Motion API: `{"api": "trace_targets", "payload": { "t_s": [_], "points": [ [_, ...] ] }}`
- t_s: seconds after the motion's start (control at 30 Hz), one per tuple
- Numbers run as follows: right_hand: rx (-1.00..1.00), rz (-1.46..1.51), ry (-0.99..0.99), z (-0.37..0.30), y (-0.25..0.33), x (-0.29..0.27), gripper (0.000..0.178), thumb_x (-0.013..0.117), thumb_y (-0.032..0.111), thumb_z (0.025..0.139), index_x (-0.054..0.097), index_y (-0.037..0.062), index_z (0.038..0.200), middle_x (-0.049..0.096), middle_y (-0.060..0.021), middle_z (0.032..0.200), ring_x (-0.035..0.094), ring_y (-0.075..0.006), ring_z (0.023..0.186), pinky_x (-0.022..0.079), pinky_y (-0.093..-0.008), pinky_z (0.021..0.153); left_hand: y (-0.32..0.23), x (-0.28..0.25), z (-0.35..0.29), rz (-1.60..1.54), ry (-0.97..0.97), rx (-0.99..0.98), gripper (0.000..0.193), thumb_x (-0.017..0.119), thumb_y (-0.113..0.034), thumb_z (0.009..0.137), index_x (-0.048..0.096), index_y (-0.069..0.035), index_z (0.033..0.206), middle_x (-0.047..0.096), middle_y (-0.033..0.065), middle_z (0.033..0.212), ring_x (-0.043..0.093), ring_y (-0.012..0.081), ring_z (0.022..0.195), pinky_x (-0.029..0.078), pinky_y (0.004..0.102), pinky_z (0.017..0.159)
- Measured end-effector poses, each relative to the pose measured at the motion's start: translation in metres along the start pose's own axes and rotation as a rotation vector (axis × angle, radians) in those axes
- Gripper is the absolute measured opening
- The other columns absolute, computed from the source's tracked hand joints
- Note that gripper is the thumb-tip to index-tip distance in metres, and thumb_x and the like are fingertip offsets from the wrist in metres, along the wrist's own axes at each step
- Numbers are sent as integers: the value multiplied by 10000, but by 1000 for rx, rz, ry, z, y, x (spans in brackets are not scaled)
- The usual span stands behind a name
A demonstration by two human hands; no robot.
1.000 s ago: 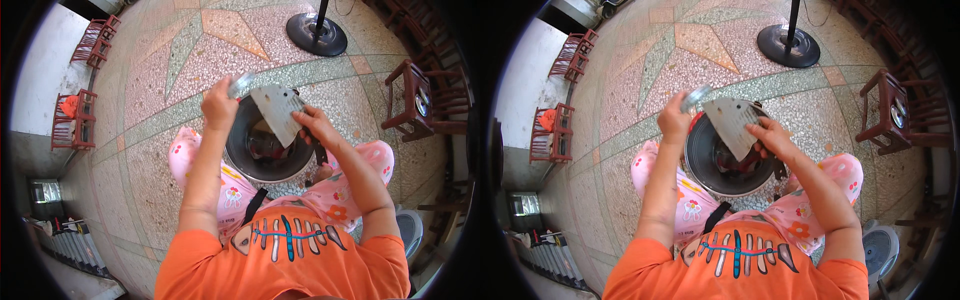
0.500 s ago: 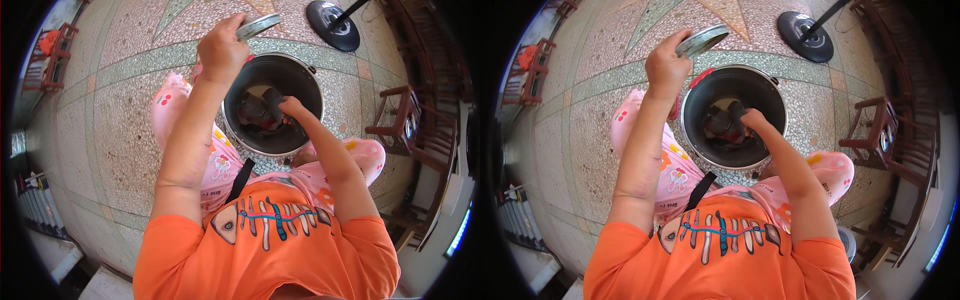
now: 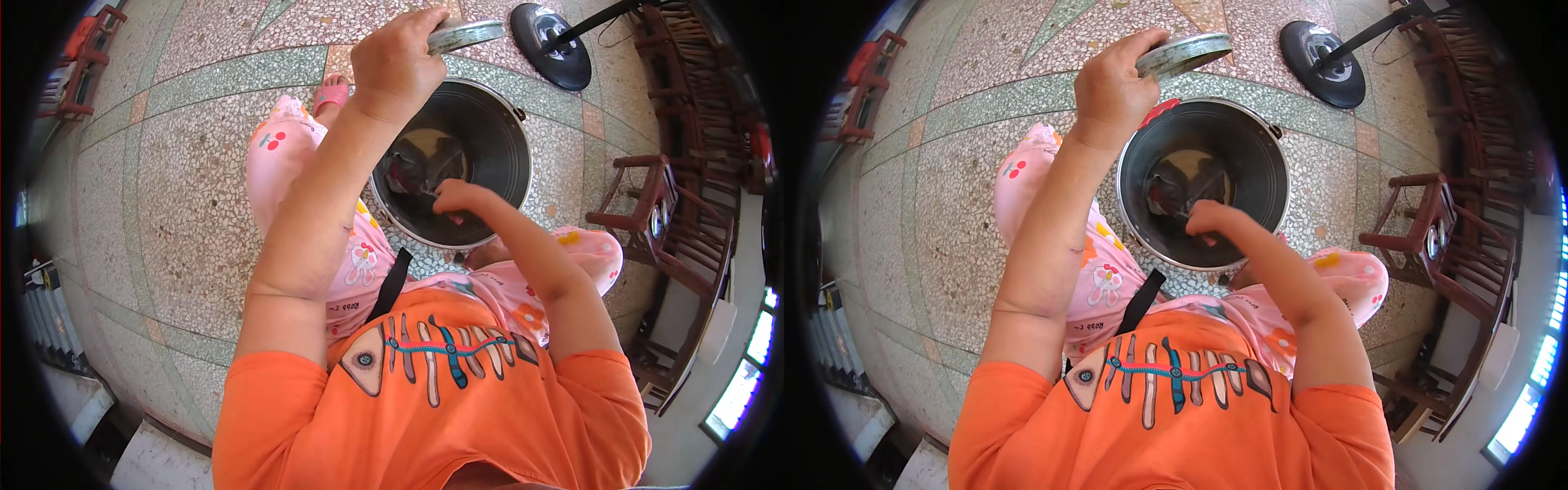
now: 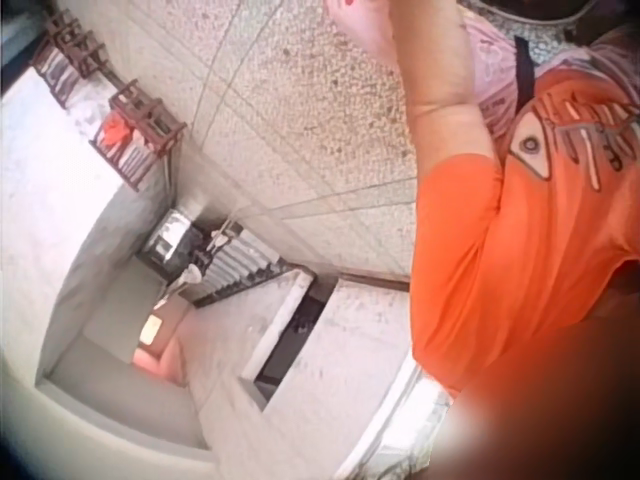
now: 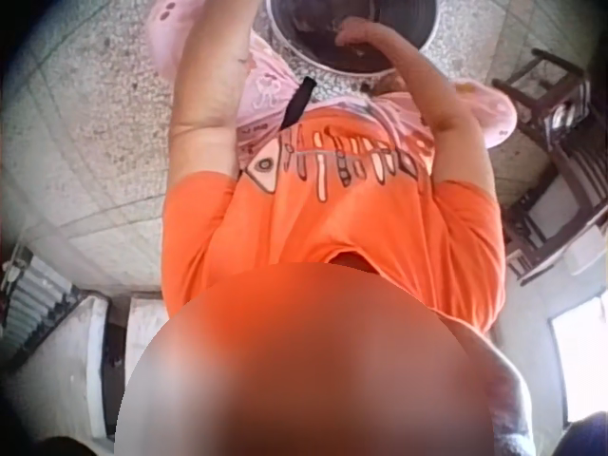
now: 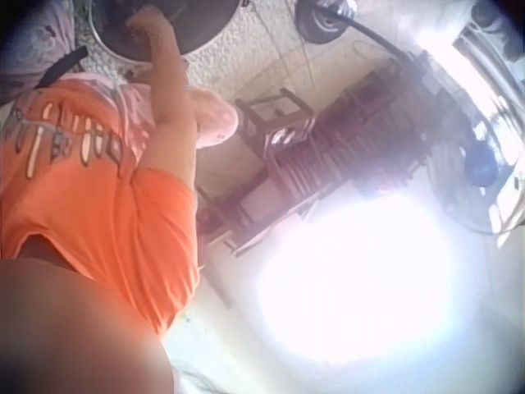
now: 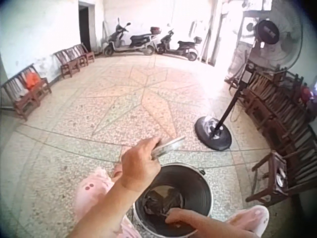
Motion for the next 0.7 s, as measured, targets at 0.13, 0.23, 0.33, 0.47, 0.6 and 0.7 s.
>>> {"api": "trace_targets", "payload": {
  "t_s": [0.13,0.23,0.33,0.47,0.6,0.7],
  "points": [
    [262,408,-69,15,-107,-38,194,596,129,695,640,-55,657,630,-166,591,621,-257,486,488,-387,449,-3,14,3,-20,46,-39,386,617,-20,689,675,-164,1042,689,86,951,664,279,846,523,347,741],
    [278,481,-241,-10,-108,-57,177,594,127,723,635,-41,688,620,-160,597,596,-244,455,472,-364,422,7,16,0,1,62,-40,373,601,-31,702,677,-169,1041,688,91,948,662,284,851,520,351,739],
    [112,618,-382,-67,-73,-81,146,596,120,768,620,-21,797,615,-143,618,564,-217,422,456,-346,400,11,15,-2,8,33,-27,372,589,-36,711,682,-173,1044,687,108,939,661,297,852,518,359,734],
    [-150,1099,-578,-125,-77,-112,187,592,160,854,557,24,977,624,-117,679,551,-186,431,452,-321,398,9,26,-4,-36,134,-149,334,572,-63,696,682,-136,1003,681,121,901,647,331,845,512,402,733],
    [-371,1392,-639,-152,-78,-129,176,594,163,852,550,40,970,603,-90,682,540,-170,453,446,-301,414,19,40,-16,-113,150,-146,304,565,-49,712,688,-107,984,674,168,895,649,341,836,512,388,731],
    [-525,1507,-562,-165,-64,-134,165,606,152,839,545,45,949,570,-71,672,522,-156,462,424,-280,421,15,47,-21,-203,186,-167,272,609,-28,717,692,-75,971,689,164,847,675,268,789,506,342,727]
  ]
}}
Point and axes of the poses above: each hand's wrist, its own z-axis towards the middle knuckle, its own x-axis out of the palm, y = z × x, the point moved 7 cm from there along z, towards the middle knuckle
